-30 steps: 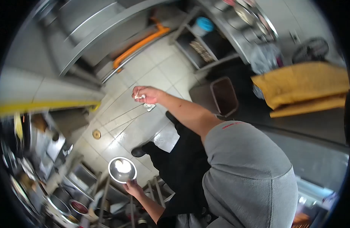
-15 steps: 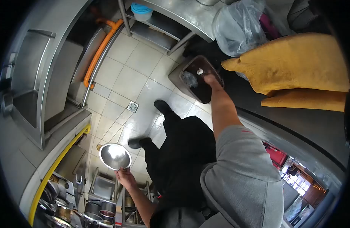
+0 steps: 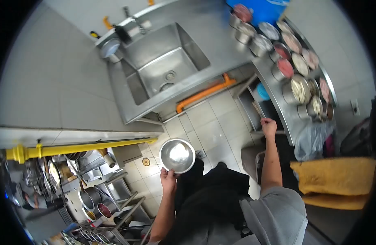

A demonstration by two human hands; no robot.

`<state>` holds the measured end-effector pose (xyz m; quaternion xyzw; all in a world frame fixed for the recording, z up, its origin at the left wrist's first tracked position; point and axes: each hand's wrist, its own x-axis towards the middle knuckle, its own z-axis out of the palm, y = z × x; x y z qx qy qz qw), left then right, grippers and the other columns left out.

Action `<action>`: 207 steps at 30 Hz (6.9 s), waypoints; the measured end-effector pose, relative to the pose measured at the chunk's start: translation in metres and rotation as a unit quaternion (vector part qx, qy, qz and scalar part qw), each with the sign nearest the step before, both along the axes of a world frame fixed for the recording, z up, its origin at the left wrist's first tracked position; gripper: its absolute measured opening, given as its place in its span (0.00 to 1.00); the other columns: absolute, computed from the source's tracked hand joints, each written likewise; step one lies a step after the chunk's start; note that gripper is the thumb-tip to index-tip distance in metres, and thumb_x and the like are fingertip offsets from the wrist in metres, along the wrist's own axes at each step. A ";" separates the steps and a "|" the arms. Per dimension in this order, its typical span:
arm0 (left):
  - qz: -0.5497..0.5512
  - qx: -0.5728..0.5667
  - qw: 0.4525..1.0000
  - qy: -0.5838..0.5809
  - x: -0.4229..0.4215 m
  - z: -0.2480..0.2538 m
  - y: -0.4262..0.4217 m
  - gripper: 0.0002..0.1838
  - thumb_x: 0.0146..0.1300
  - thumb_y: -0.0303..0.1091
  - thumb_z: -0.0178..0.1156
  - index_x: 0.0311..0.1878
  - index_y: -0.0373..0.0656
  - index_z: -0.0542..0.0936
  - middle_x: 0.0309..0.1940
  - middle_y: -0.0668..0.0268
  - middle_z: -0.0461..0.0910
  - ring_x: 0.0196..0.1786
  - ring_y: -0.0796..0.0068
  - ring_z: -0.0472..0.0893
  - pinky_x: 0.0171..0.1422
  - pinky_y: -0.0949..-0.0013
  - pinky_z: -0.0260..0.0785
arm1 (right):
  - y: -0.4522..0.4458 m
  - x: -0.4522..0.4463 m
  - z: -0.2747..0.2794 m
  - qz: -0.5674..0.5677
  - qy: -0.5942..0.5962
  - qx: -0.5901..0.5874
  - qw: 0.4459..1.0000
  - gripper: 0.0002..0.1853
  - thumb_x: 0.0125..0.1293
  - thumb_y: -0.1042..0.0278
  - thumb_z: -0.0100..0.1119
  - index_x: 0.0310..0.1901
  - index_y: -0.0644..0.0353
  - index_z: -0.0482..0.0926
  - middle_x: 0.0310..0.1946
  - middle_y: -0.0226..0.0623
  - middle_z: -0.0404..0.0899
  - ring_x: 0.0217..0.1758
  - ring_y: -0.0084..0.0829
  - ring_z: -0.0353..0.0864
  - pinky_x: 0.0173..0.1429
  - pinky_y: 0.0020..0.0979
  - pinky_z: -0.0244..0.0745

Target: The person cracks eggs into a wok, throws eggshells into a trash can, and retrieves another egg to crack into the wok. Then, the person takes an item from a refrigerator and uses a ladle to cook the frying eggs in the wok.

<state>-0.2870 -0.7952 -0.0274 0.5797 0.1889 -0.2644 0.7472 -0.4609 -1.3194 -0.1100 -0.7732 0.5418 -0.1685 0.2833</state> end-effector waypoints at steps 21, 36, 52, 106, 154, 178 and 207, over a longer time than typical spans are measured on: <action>0.218 0.039 0.974 -0.037 0.212 0.065 -0.074 0.20 0.65 0.20 0.51 0.61 0.36 0.69 0.50 0.54 0.79 0.49 0.60 0.84 0.52 0.55 0.83 | 0.022 0.895 0.070 -0.018 -0.495 0.573 0.652 0.09 0.68 0.72 0.47 0.44 0.68 0.75 0.34 0.43 0.79 0.31 0.33 0.82 0.34 0.35 0.85; 0.248 0.058 0.967 -0.011 0.256 0.081 -0.121 0.19 0.65 0.22 0.52 0.59 0.36 0.70 0.49 0.57 0.80 0.48 0.64 0.85 0.53 0.58 0.83 | 0.028 0.853 0.092 0.482 -0.074 0.007 0.873 0.11 0.64 0.73 0.59 0.46 0.68 0.81 0.45 0.45 0.84 0.44 0.44 0.85 0.45 0.42 0.82; 0.289 0.104 0.951 -0.040 0.183 0.074 -0.049 0.18 0.67 0.22 0.51 0.60 0.34 0.71 0.50 0.59 0.80 0.46 0.69 0.84 0.48 0.65 0.83 | 0.037 0.696 0.027 0.473 0.489 -0.016 0.733 0.46 0.59 0.51 0.69 0.76 0.53 0.59 0.78 0.46 0.55 0.82 0.42 0.51 0.76 0.64 0.50; 0.366 0.071 0.925 -0.079 0.054 0.064 0.701 0.15 0.67 0.23 0.51 0.56 0.34 0.72 0.45 0.60 0.81 0.41 0.72 0.84 0.43 0.65 0.82 | 1.059 0.550 0.048 0.532 0.053 0.117 0.837 0.18 0.72 0.57 0.48 0.51 0.62 0.78 0.47 0.51 0.83 0.49 0.45 0.85 0.48 0.42 0.79; 0.464 0.079 0.880 -0.061 0.153 0.096 0.675 0.16 0.65 0.23 0.54 0.56 0.37 0.73 0.43 0.63 0.80 0.40 0.72 0.82 0.49 0.64 0.79 | 0.906 0.936 0.085 0.603 0.204 -0.094 0.766 0.35 0.65 0.63 0.61 0.69 0.72 0.60 0.60 0.61 0.76 0.65 0.52 0.76 0.68 0.46 0.70; 0.463 0.067 0.881 -0.074 0.144 0.098 0.667 0.13 0.67 0.23 0.53 0.54 0.36 0.71 0.42 0.62 0.79 0.38 0.75 0.81 0.43 0.68 0.79 | 0.911 0.895 0.212 0.523 0.042 -0.138 0.840 0.27 0.68 0.46 0.55 0.63 0.50 0.67 0.59 0.58 0.75 0.63 0.55 0.77 0.61 0.52 0.75; -0.165 -0.078 0.979 -0.086 0.041 0.057 0.419 0.20 0.65 0.19 0.48 0.60 0.35 0.69 0.54 0.52 0.78 0.48 0.61 0.83 0.50 0.56 0.81 | 0.550 0.050 0.227 0.198 -0.422 0.487 0.739 0.19 0.71 0.57 0.56 0.57 0.57 0.77 0.45 0.37 0.84 0.36 0.25 0.82 0.41 0.28 0.82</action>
